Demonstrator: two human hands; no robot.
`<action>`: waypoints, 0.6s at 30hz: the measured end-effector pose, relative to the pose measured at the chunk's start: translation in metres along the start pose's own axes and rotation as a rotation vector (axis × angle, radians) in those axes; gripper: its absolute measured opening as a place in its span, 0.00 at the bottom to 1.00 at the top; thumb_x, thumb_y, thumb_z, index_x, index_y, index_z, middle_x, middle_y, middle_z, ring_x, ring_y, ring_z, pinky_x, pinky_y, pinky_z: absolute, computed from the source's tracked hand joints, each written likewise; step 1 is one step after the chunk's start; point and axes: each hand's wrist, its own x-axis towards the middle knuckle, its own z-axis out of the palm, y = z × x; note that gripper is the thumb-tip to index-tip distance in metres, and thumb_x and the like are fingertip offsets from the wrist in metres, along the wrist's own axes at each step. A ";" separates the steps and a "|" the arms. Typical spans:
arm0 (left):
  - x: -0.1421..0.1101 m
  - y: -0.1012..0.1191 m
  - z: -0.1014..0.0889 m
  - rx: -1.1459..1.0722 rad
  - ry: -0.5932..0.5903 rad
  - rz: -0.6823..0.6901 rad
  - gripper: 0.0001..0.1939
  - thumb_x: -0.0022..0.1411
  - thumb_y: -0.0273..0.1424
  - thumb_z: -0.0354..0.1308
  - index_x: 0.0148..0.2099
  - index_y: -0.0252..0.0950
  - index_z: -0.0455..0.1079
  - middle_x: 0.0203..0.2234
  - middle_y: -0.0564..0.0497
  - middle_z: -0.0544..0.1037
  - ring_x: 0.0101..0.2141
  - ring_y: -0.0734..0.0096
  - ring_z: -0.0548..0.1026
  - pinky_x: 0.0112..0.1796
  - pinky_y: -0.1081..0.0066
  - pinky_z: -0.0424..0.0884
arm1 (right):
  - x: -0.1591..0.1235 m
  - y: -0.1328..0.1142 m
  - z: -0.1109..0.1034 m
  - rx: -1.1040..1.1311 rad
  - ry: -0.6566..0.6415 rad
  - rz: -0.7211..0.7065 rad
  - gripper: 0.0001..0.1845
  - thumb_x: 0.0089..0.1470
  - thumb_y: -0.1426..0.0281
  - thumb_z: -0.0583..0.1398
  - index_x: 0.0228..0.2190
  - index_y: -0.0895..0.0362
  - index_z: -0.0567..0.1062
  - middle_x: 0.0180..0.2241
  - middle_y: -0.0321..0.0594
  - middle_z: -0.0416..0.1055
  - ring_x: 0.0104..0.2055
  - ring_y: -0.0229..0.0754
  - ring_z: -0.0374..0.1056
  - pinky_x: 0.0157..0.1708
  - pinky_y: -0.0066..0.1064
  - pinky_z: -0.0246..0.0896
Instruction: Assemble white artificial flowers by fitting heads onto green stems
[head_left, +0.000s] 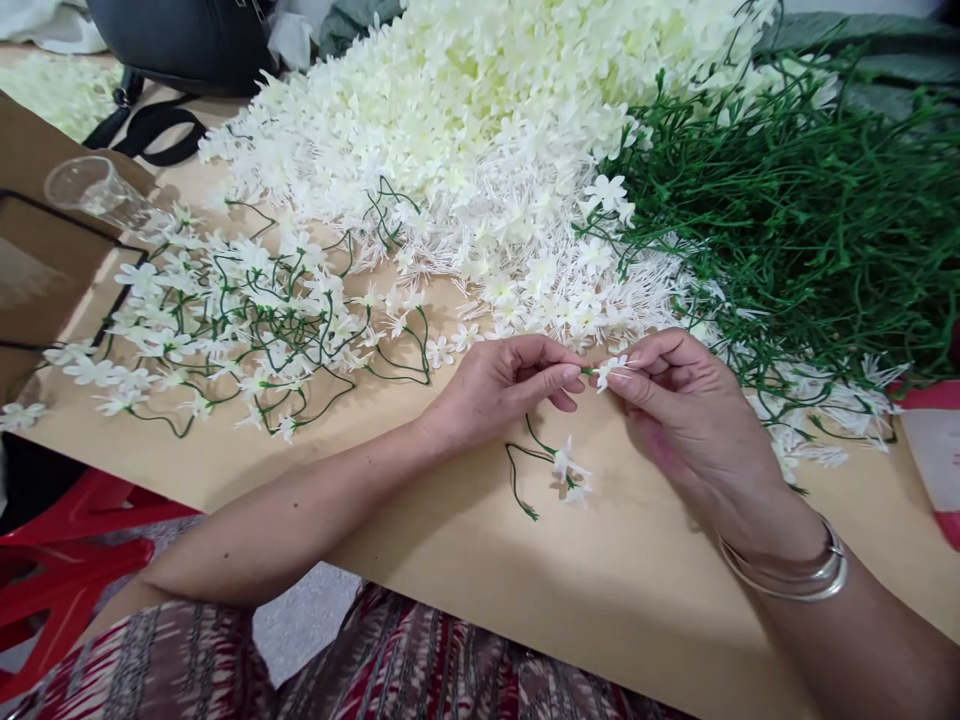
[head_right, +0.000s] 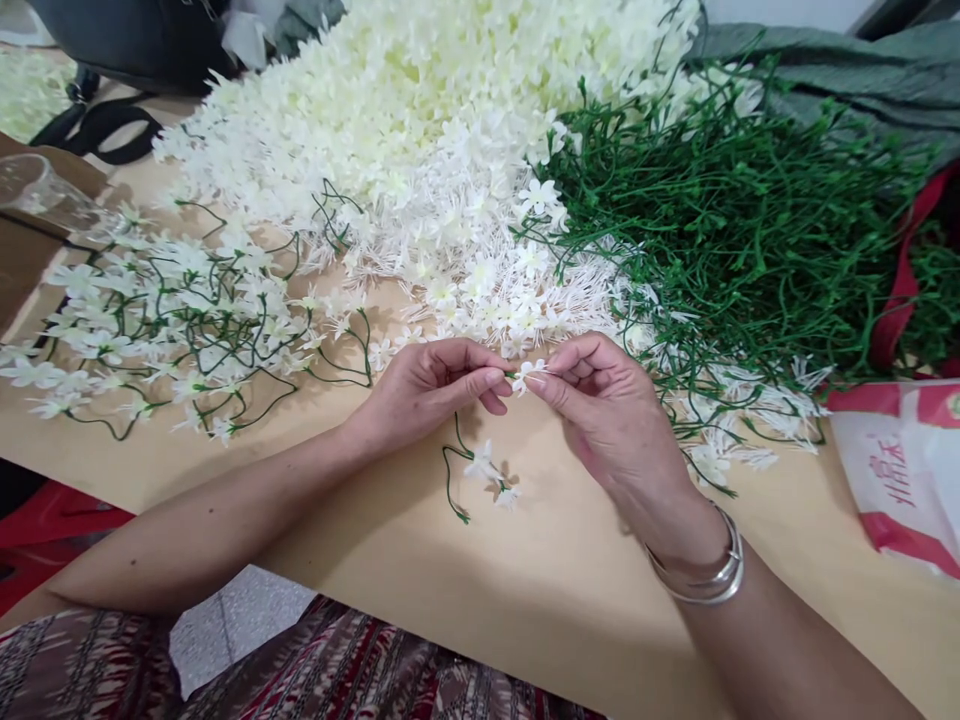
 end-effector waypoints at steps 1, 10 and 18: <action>0.000 0.000 0.000 -0.007 -0.004 -0.003 0.16 0.67 0.41 0.69 0.45 0.33 0.79 0.35 0.47 0.86 0.33 0.71 0.85 0.38 0.71 0.79 | 0.000 0.000 0.000 -0.011 -0.007 -0.008 0.20 0.36 0.57 0.82 0.26 0.44 0.79 0.26 0.30 0.71 0.27 0.37 0.66 0.29 0.31 0.69; -0.002 0.004 0.003 -0.031 0.004 -0.001 0.18 0.65 0.44 0.70 0.42 0.32 0.78 0.31 0.48 0.85 0.32 0.71 0.84 0.37 0.72 0.79 | -0.007 0.004 0.002 -0.101 0.021 -0.077 0.15 0.43 0.60 0.80 0.30 0.45 0.82 0.29 0.32 0.77 0.32 0.39 0.71 0.32 0.32 0.70; -0.001 -0.001 0.004 -0.003 0.048 0.040 0.22 0.63 0.48 0.71 0.41 0.33 0.77 0.28 0.50 0.83 0.30 0.75 0.82 0.36 0.76 0.77 | -0.011 -0.005 0.006 -0.294 -0.063 -0.236 0.06 0.57 0.71 0.71 0.33 0.45 0.84 0.36 0.35 0.80 0.40 0.42 0.76 0.40 0.36 0.71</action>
